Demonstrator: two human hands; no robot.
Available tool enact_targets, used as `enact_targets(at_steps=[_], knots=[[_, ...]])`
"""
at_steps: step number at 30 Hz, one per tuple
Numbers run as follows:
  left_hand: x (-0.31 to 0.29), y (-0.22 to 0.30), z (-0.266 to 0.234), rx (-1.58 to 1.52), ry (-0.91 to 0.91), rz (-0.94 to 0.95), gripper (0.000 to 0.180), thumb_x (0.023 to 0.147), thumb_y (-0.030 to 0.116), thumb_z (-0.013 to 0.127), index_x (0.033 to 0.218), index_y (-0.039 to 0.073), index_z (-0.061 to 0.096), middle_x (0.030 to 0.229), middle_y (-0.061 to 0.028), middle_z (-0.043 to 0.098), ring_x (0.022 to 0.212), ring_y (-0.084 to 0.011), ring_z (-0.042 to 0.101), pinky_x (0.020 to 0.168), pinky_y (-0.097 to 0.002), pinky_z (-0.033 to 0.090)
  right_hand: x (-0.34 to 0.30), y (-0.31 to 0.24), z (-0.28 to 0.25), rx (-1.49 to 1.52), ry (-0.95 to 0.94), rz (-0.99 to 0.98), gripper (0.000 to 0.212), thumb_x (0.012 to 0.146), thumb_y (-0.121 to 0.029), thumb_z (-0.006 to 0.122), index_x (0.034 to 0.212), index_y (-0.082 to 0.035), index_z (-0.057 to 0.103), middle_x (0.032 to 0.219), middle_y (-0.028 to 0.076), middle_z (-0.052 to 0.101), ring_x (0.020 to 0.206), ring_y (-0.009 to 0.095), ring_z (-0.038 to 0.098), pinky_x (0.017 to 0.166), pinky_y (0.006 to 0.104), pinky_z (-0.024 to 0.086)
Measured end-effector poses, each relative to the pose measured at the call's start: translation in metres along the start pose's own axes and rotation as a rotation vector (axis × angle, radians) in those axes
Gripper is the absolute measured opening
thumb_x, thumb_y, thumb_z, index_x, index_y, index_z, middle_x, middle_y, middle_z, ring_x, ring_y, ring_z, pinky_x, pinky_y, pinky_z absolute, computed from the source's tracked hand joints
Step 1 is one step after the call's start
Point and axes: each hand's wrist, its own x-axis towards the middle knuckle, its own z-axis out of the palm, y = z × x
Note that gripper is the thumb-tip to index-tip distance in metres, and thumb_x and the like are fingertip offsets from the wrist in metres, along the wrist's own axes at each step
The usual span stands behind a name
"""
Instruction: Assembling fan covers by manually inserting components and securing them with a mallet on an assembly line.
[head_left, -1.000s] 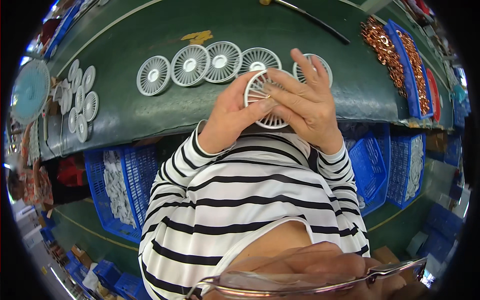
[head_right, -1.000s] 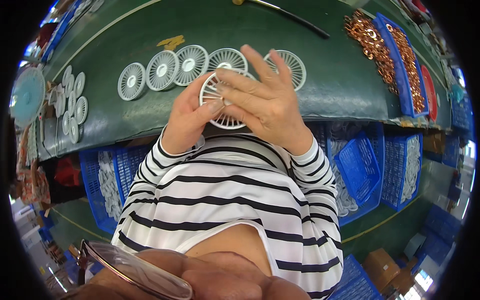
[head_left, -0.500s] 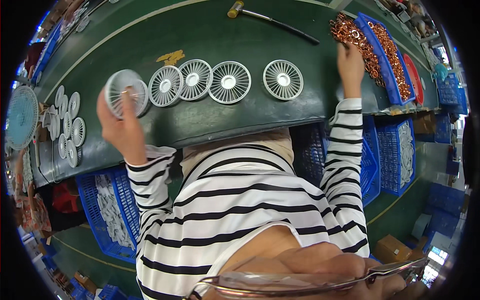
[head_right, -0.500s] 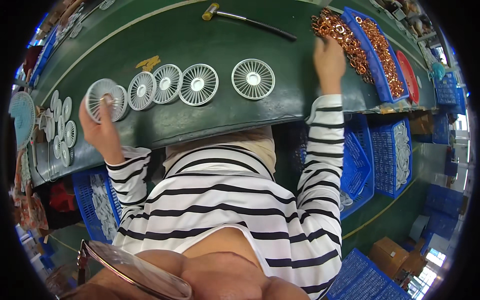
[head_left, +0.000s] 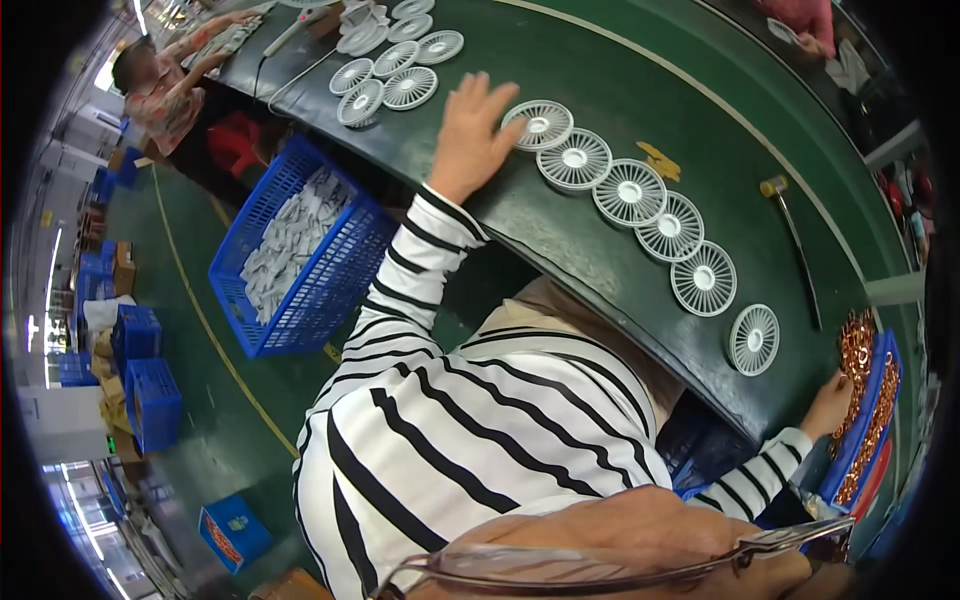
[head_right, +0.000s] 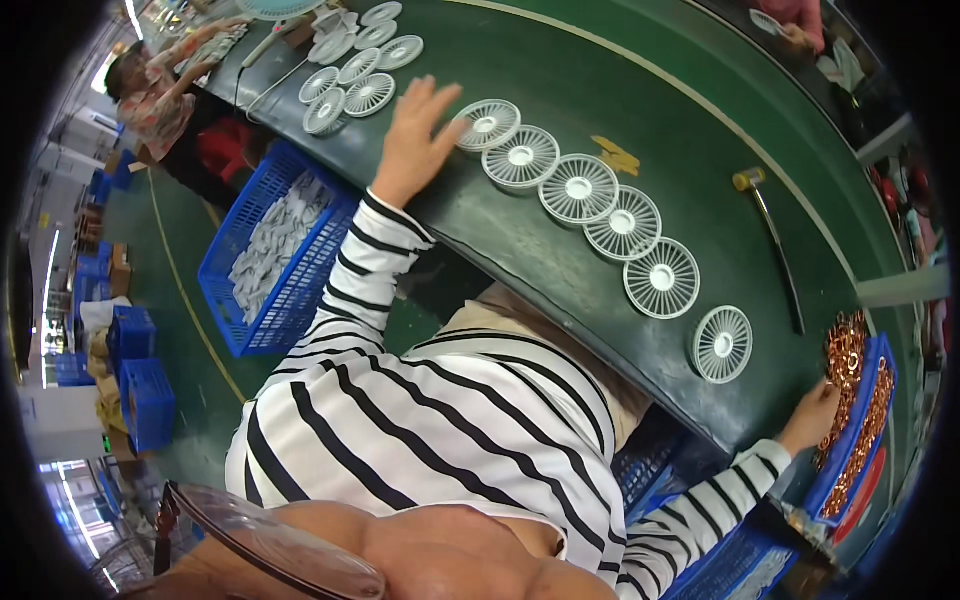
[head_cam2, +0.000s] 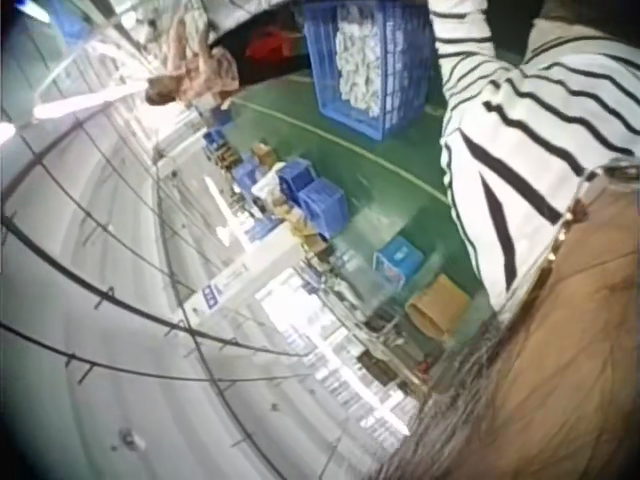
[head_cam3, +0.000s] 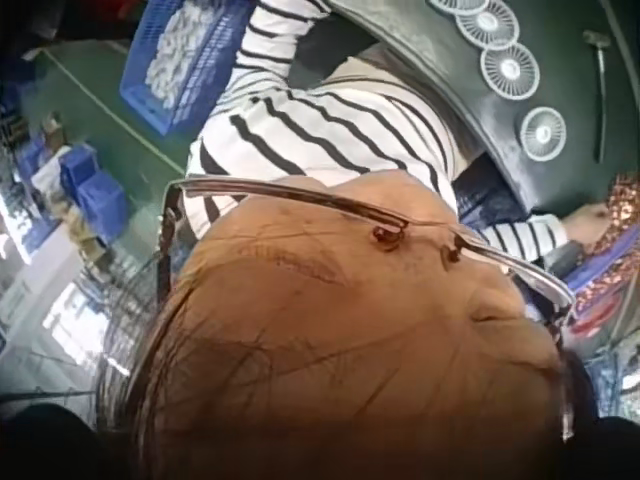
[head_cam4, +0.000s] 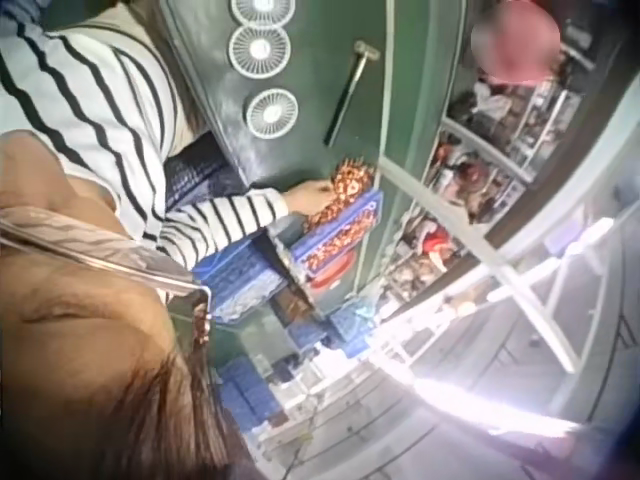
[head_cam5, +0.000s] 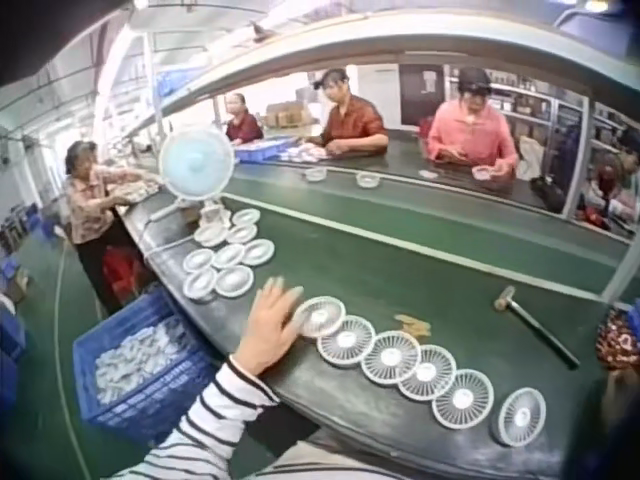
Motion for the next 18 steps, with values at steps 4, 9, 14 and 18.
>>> enact_targets(at_steps=[4,9,14,18], knots=[[0.009,-0.077,-0.021,0.491,0.061,-0.341,0.068,0.082,0.056,0.062,0.126,0.005,0.053,0.13,-0.0358,0.044,0.127,-0.0478,0.036,0.104,-0.0604,0.023,-0.019,-0.046,-0.026,0.221,-0.013,-0.073,0.034,0.094,-0.043,0.054,0.1,-0.011,0.066,0.091,0.011,0.07,0.081,0.033,0.066,0.069,0.0422,0.05],[0.001,-0.139,-0.04,0.66,0.14,-0.777,0.081,0.085,0.07,0.043,0.138,0.008,0.047,0.14,-0.0347,0.035,0.134,-0.0471,0.029,0.108,-0.063,0.013,-0.051,-0.097,-0.058,0.44,0.009,-0.142,0.028,0.093,-0.032,0.061,0.097,-0.005,0.066,0.086,0.009,0.069,0.075,0.022,0.066,0.066,0.0336,0.05],[-0.032,-0.164,-0.06,0.482,-0.136,-0.52,0.069,0.083,0.06,0.057,0.122,0.003,0.059,0.123,-0.0266,0.054,0.119,-0.041,0.047,0.098,-0.0489,0.04,-0.076,-0.12,-0.076,0.686,-0.011,-0.109,0.021,0.091,-0.021,0.066,0.095,0.0,0.066,0.085,0.007,0.068,0.073,0.013,0.062,0.068,0.0264,0.05],[-0.054,-0.163,-0.075,0.438,0.059,-0.33,0.049,0.081,0.044,0.068,0.111,0.005,0.064,0.101,-0.0167,0.066,0.093,-0.0351,0.064,0.079,-0.0432,0.051,-0.095,-0.148,-0.087,0.942,0.009,-0.109,0.015,0.09,-0.013,0.067,0.095,0.0,0.068,0.084,0.005,0.068,0.072,0.008,0.058,0.066,0.0231,0.05]])
